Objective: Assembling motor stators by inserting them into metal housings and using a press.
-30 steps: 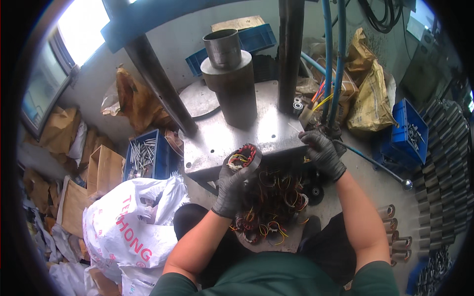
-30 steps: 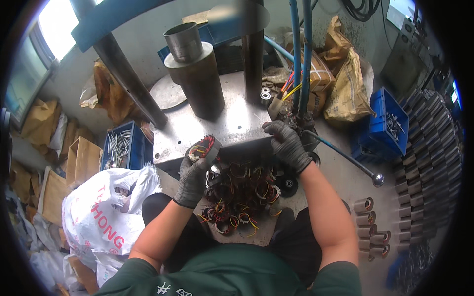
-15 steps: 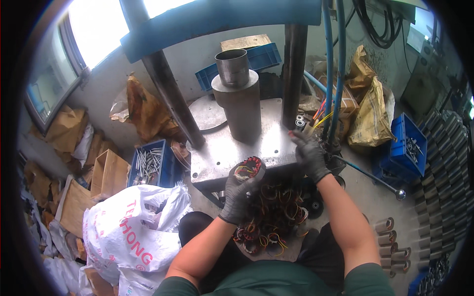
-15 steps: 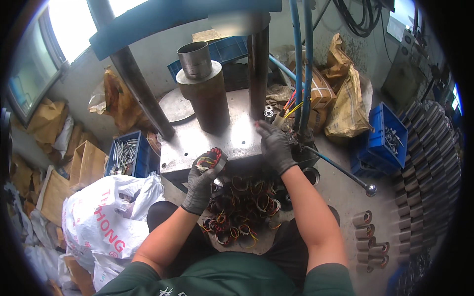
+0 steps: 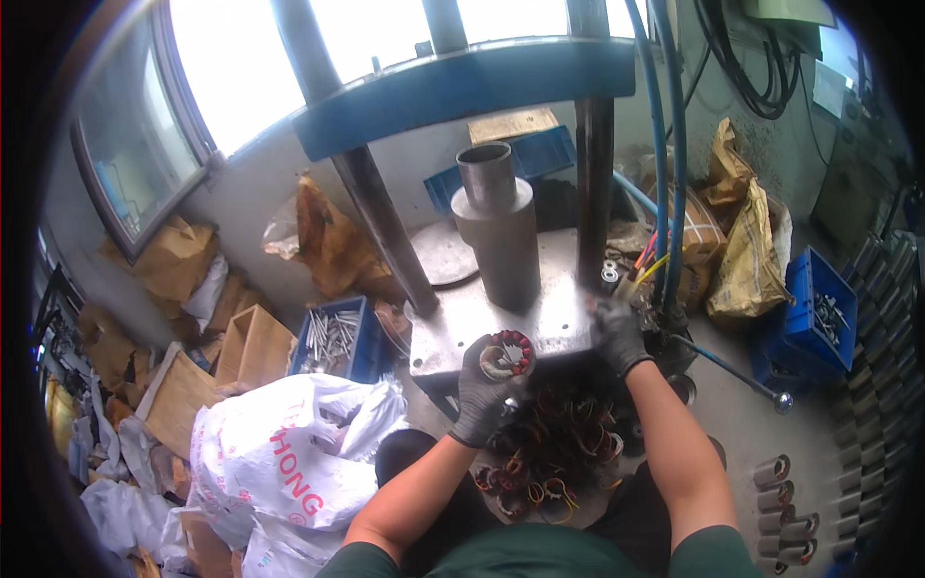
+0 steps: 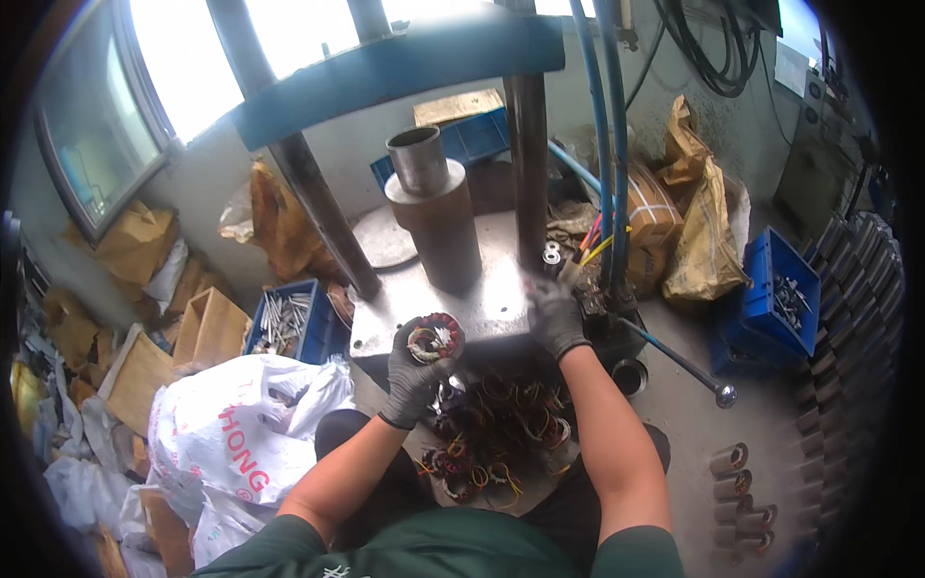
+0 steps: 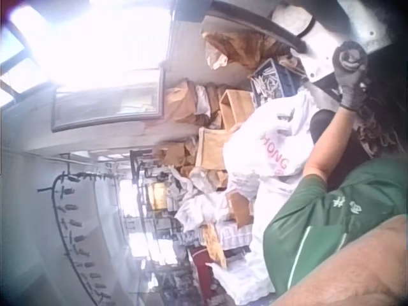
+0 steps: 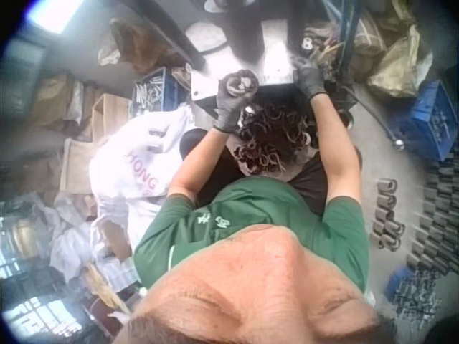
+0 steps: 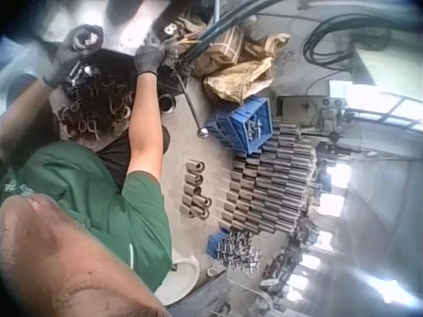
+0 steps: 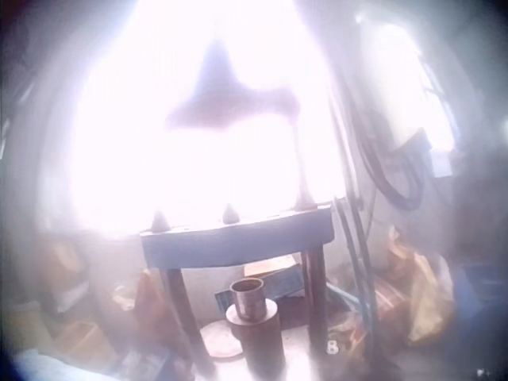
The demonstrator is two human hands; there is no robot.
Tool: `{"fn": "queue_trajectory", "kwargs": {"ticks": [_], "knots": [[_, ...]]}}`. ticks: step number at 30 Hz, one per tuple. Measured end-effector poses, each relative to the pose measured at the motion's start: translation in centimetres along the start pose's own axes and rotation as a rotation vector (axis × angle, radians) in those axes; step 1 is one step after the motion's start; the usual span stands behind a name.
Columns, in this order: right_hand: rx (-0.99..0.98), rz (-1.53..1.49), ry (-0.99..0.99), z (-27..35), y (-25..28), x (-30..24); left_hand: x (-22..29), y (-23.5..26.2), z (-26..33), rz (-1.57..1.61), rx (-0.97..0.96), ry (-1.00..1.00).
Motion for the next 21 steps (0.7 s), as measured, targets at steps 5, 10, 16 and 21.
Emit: {"fn": "queue_trajectory", "kwargs": {"ticks": [5, 10, 16, 21], "knots": [[-0.086, 0.086, -0.077, 0.2, -0.1, 0.1, 7.7, -0.5, -5.1, -0.820, 0.061, -0.451], [-0.024, -0.092, -0.020, -0.2, 2.4, -2.4, 17.1, -5.5, -14.1, -0.696, 0.064, -0.633], [-0.044, -0.149, 0.112, 1.0, 3.4, -6.6, 21.5, -7.0, -24.1, -0.661, 0.121, -0.588], [-0.084, -0.250, 0.174, 1.6, 4.7, -8.5, 21.3, -6.0, -28.3, -0.945, 0.246, -0.286]]}}
Point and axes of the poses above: each hand's wrist, its own z-axis away from the middle knuckle, its own y-axis out of the back of the hand, x = y × z, the point moved 5 cm from there along -z, towards the middle knuckle, and after that the axes turned 13 degrees about -z, right-handed, at the moved point
